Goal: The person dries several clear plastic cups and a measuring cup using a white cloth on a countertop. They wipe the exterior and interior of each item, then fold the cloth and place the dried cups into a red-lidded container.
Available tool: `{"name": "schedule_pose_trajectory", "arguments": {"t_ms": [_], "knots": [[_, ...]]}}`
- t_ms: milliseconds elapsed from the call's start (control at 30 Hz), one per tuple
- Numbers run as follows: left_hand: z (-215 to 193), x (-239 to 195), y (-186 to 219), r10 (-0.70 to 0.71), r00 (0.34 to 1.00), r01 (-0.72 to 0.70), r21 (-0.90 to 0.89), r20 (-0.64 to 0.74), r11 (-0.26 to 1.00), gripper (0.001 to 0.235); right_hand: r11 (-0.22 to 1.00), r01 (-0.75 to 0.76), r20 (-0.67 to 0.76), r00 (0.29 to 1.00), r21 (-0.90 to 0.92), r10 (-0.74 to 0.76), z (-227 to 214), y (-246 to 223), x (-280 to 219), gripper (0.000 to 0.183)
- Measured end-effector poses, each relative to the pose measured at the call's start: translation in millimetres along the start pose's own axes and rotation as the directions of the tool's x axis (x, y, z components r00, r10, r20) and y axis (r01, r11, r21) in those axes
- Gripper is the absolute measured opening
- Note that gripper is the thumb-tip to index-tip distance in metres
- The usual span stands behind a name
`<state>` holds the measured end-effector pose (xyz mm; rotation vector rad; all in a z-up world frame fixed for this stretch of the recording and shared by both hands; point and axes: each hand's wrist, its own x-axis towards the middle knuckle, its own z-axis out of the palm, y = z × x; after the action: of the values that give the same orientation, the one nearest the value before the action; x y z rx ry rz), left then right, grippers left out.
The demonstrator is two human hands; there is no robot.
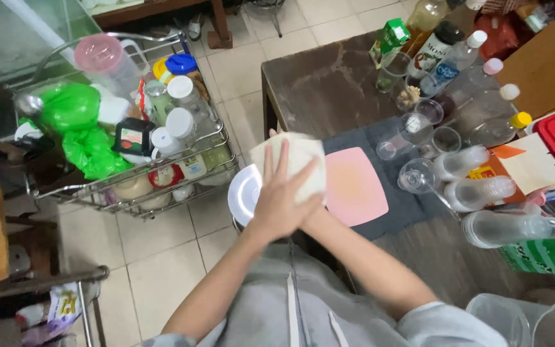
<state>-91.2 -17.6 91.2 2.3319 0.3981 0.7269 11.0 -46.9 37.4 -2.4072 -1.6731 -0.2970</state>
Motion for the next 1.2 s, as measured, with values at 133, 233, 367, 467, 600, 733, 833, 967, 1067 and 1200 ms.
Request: {"name": "schedule_pose_trajectory", "arguments": {"t_ms": [133, 233, 367, 467, 600, 733, 833, 967, 1067, 1200], "knots": [[12.6, 16.0, -21.0, -0.441, 0.825, 0.503, -0.104, 0.354, 0.858, 0.081, 0.996, 0.093, 0.060, 0.994, -0.012, -0.092, 21.2, -6.1, -12.0, 0.068], [29.2, 18.3, -37.6, -0.507, 0.768, 0.575, -0.071, 0.391, 0.815, 0.080, 0.987, 0.159, 0.108, 0.982, -0.019, -0.157, 30.4, -4.7, -25.2, 0.060], [32.8, 23.5, -52.9, -0.542, 0.756, 0.578, 0.013, 0.368, 0.816, 0.065, 0.970, 0.243, 0.171, 0.957, -0.025, -0.236, 40.0, -1.3, -41.0, 0.051], [33.4, 27.0, -50.4, -0.597, 0.755, 0.595, 0.100, 0.272, 0.798, 0.056, 0.952, 0.304, 0.211, 0.933, -0.031, -0.291, 44.3, 3.1, -46.6, 0.046], [54.9, 26.8, -101.8, -0.630, 0.749, 0.636, 0.045, 0.206, 0.770, 0.045, 0.933, 0.359, 0.263, 0.904, -0.034, -0.338, 24.5, 4.8, -52.6, 0.042], [56.1, 27.9, -166.1, -0.708, 0.654, 0.601, -0.751, 0.266, 0.273, 0.043, 0.953, 0.286, 0.115, 0.948, 0.101, -0.297, -21.9, 10.3, -45.4, 0.048], [6.4, 51.7, -102.0, -0.609, 0.698, 0.362, -0.919, 0.377, -0.154, 0.042, 0.745, -0.208, 0.162, 0.977, 0.634, 0.136, -31.3, 29.9, -22.8, 0.046], [12.0, 38.8, -18.3, -0.456, 0.870, 0.352, -0.883, 0.187, 0.311, 0.044, -0.692, -0.281, 0.686, 0.595, 0.665, 0.419, 98.9, 64.5, -30.3, 0.058], [51.6, 13.0, 3.7, -0.137, 0.990, 0.137, -0.597, 0.046, 0.791, 0.050, -0.716, -0.261, 0.690, 0.599, 0.648, 0.406, 86.4, 54.3, -12.7, 0.058], [67.2, 18.4, -23.1, -0.105, 0.993, 0.052, -0.596, -0.055, 0.801, 0.041, -0.735, -0.224, 0.661, 0.648, 0.640, 0.378, 56.0, 53.0, -21.5, 0.057]]}}
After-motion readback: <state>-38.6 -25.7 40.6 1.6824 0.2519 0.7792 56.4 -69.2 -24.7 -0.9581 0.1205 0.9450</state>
